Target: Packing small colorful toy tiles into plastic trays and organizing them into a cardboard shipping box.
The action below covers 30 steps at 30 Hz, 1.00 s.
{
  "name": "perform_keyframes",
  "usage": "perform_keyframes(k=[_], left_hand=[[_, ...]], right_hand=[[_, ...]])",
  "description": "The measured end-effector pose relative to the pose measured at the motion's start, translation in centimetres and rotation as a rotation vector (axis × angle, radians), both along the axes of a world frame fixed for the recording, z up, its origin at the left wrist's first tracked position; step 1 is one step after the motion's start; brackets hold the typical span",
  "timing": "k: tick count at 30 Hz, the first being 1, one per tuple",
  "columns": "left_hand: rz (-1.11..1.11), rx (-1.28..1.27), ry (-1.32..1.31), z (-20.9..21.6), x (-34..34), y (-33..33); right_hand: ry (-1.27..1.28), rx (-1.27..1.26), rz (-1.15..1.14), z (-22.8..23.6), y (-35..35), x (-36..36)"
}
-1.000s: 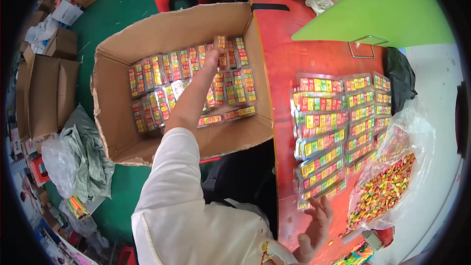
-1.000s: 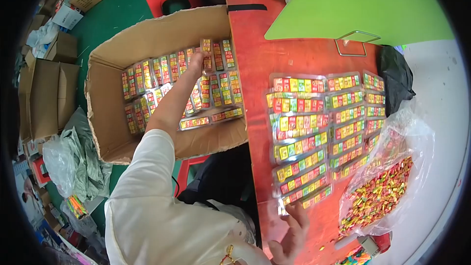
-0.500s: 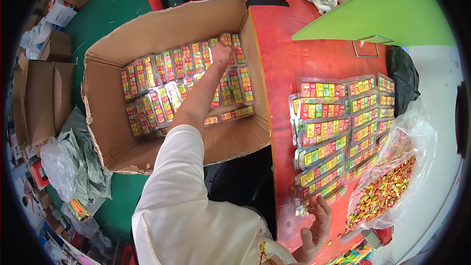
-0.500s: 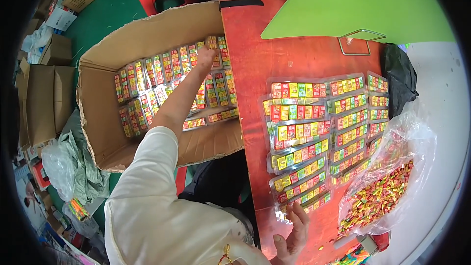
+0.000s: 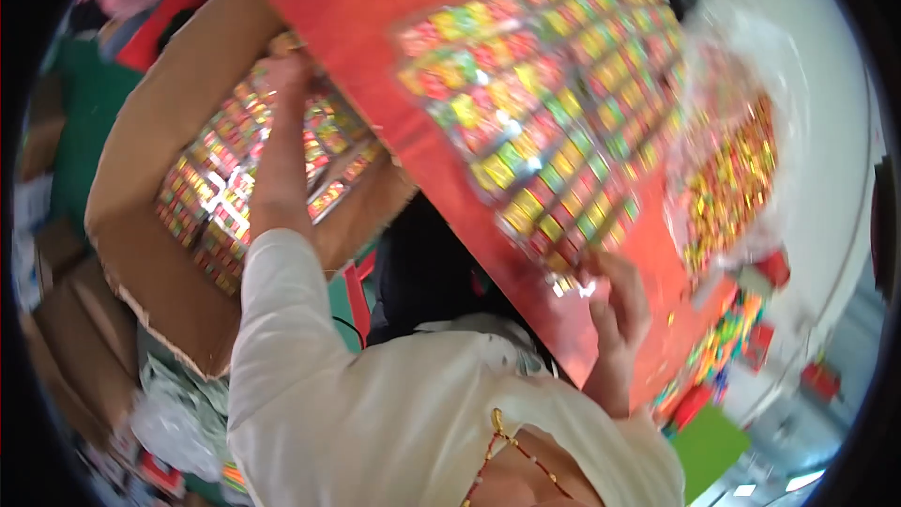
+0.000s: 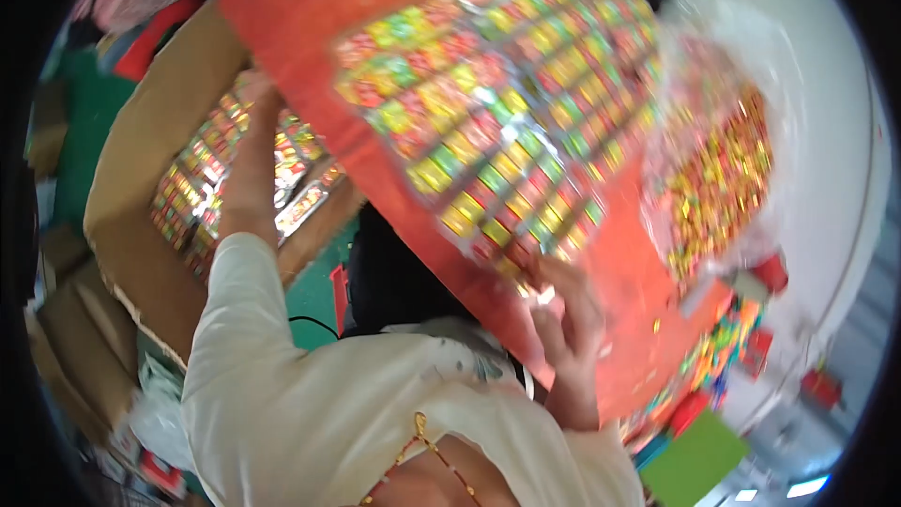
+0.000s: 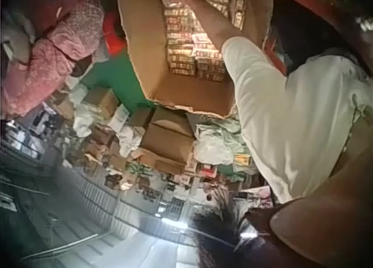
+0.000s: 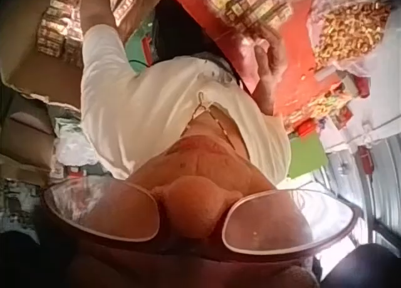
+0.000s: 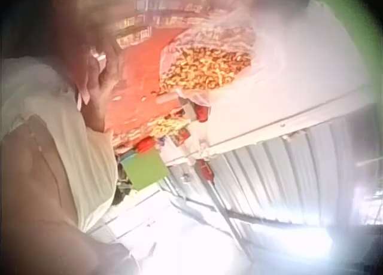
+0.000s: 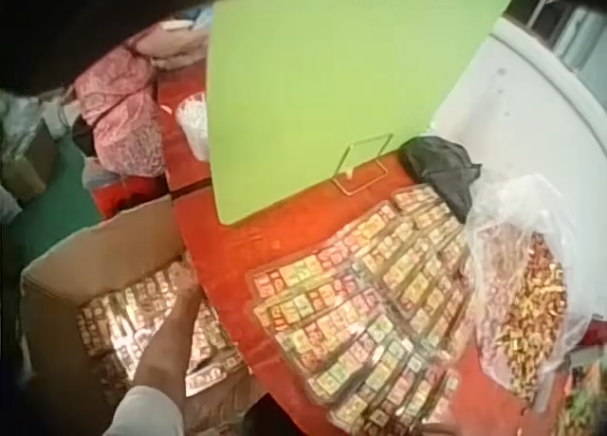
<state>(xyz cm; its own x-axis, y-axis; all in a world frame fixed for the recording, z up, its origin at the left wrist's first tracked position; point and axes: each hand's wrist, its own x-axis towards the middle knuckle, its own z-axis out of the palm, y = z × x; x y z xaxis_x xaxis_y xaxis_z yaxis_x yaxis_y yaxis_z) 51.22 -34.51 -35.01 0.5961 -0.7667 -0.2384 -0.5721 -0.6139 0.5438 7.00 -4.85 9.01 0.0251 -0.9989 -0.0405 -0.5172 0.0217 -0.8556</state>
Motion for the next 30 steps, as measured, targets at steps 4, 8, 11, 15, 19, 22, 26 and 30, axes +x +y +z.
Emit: perform_keyframes(k=[4,8,11,15,19,22,26,30], left_hand=[[0.229,-0.122,0.026,5.3,1.1,1.6],[0.008,-0.629,0.292,13.8,0.5,6.2],[0.009,-0.683,0.702,28.1,-7.6,14.4],[-0.214,-0.543,1.096,35.1,-13.9,26.3],[-0.349,-0.174,1.379,36.1,-21.0,33.7],[-0.304,-0.081,1.479,35.3,-24.8,35.1],[-0.309,-0.034,1.422,35.7,-27.5,36.5],[-0.427,0.039,1.363,36.2,-27.4,37.6]], right_hand=[[0.173,-0.154,-0.142,-1.0,-0.9,-0.9],[0.306,-0.294,-0.262,-2.8,-1.5,-2.6],[0.356,-0.302,-0.388,-4.3,-2.1,-4.6],[0.421,-0.212,-0.469,-6.8,-3.3,-6.6],[0.562,-0.117,-0.421,-7.6,-4.2,-6.7],[0.539,-0.136,-0.397,-7.7,-4.2,-7.2],[0.493,-0.172,-0.308,-8.4,-2.2,-7.3],[0.477,-0.281,-0.27,-8.2,0.5,-6.4]])
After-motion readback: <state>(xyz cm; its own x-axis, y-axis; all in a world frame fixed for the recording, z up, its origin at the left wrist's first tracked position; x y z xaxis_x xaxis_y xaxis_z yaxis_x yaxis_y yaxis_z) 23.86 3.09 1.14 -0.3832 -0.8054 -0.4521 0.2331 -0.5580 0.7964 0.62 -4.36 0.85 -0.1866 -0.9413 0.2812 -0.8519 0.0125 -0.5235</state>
